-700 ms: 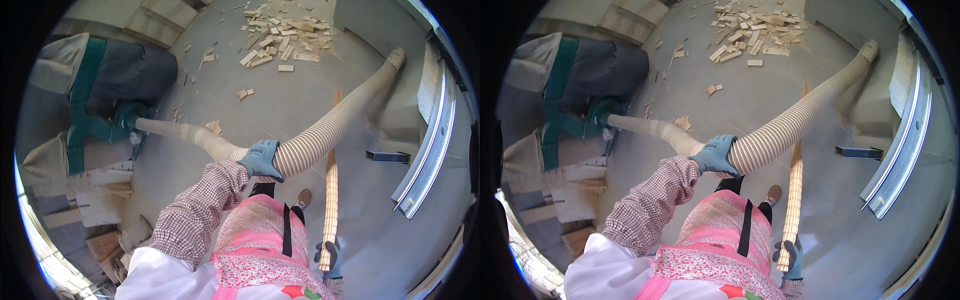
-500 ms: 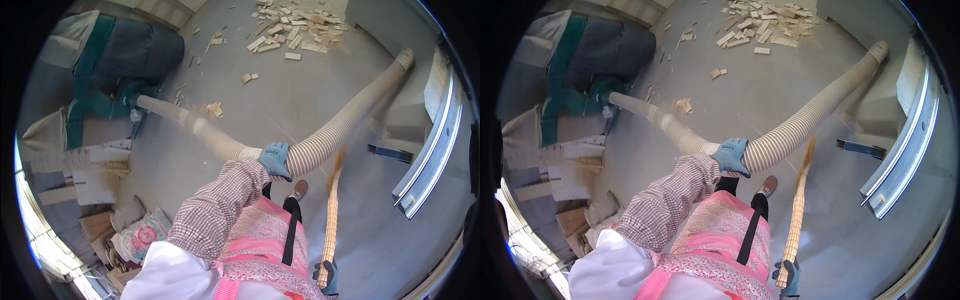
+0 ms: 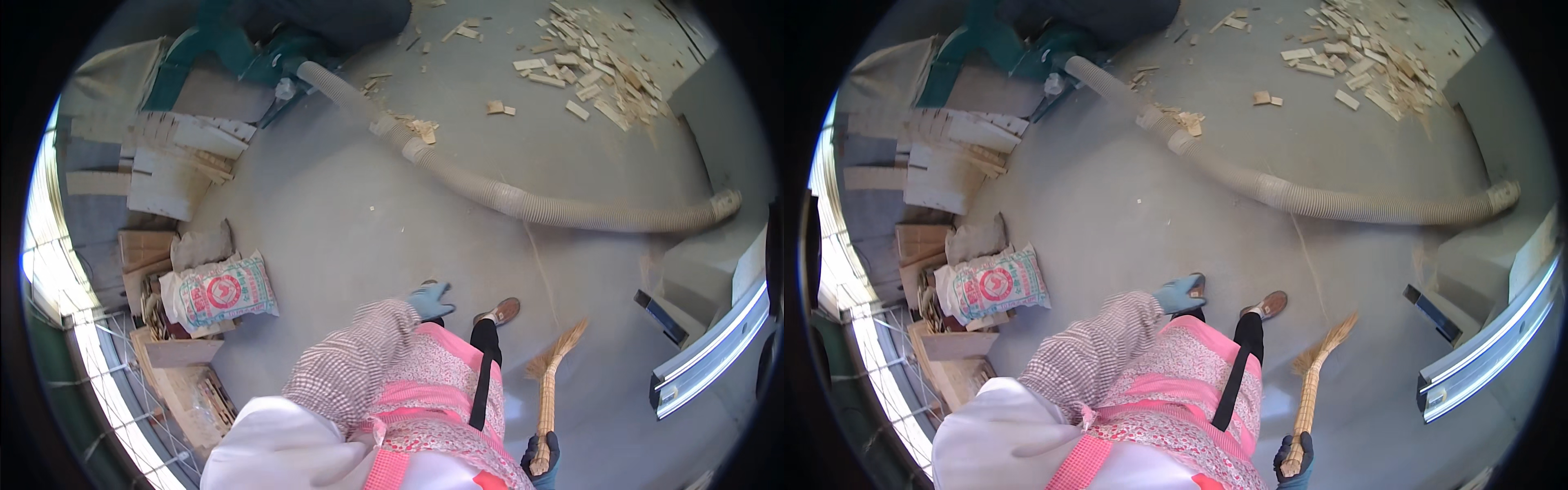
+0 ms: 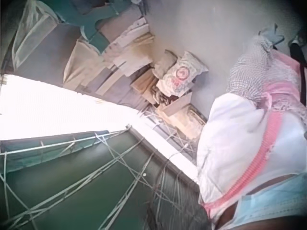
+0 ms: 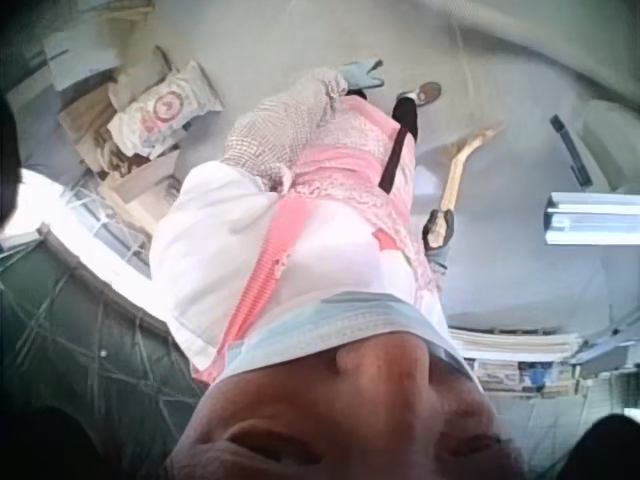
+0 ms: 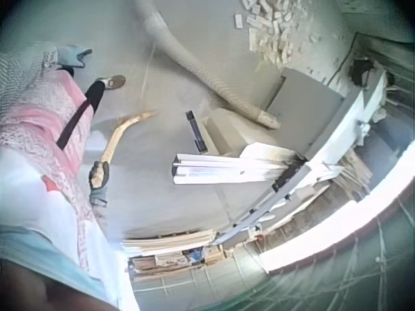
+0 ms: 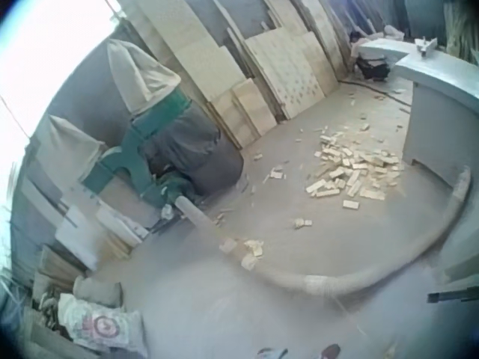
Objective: The person sweeps scattered wood shavings on a workshop floor using a broom and a dustpan. They gather the debris into a pile and then scoop it into the dustpan. Another person is visible in the background working with wood.
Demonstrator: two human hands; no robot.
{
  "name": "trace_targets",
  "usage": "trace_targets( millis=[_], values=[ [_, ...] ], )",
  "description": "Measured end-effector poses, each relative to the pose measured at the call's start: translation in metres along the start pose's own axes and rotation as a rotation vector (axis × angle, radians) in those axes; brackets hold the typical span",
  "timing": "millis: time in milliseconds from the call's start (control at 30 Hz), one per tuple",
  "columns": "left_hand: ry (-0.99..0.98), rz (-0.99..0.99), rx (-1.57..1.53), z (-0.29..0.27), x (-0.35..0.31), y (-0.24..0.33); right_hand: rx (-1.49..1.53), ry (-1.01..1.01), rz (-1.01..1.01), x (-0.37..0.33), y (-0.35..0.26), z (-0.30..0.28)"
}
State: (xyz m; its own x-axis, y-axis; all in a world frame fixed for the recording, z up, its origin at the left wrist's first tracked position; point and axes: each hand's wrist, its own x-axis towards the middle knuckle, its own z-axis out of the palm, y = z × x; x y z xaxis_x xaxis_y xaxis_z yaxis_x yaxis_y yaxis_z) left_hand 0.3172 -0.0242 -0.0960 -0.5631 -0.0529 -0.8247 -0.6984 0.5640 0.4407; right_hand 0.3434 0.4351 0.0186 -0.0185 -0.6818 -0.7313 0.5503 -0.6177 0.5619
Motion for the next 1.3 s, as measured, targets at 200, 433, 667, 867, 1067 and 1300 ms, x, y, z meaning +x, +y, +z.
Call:
trace_targets(
  millis=[200, 433, 667, 867, 1067, 1300],
  values=[
    [0.286, -0.371, -0.253, -0.047, -0.129, -0.132, -0.186, 0.084, -0.023, -0.003, 0.018, 0.083],
    [0.318, -0.473, -0.742, -0.007, -0.162, -0.217, -0.389, 0.043, -0.291, 0.016, 0.114, 0.234],
    [0.641, -0.036, -1.228, -0.087, -0.118, -0.225, -0.302, -0.383, -0.415, 0.081, 0.167, 0.31],
    [0.872, -0.06, -1.279, -0.148, -0.137, -0.239, -0.562, -0.089, -0.38, 0.118, 0.182, 0.346],
    [0.781, -0.293, -1.402, -0.077, -0.143, -0.283, -0.971, 0.28, -0.415, 0.163, 0.175, 0.386],
    [0.63, -0.642, -1.689, -0.022, -0.134, -0.233, -1.231, 0.369, -0.276, 0.194, 0.173, 0.428]
  ],
)
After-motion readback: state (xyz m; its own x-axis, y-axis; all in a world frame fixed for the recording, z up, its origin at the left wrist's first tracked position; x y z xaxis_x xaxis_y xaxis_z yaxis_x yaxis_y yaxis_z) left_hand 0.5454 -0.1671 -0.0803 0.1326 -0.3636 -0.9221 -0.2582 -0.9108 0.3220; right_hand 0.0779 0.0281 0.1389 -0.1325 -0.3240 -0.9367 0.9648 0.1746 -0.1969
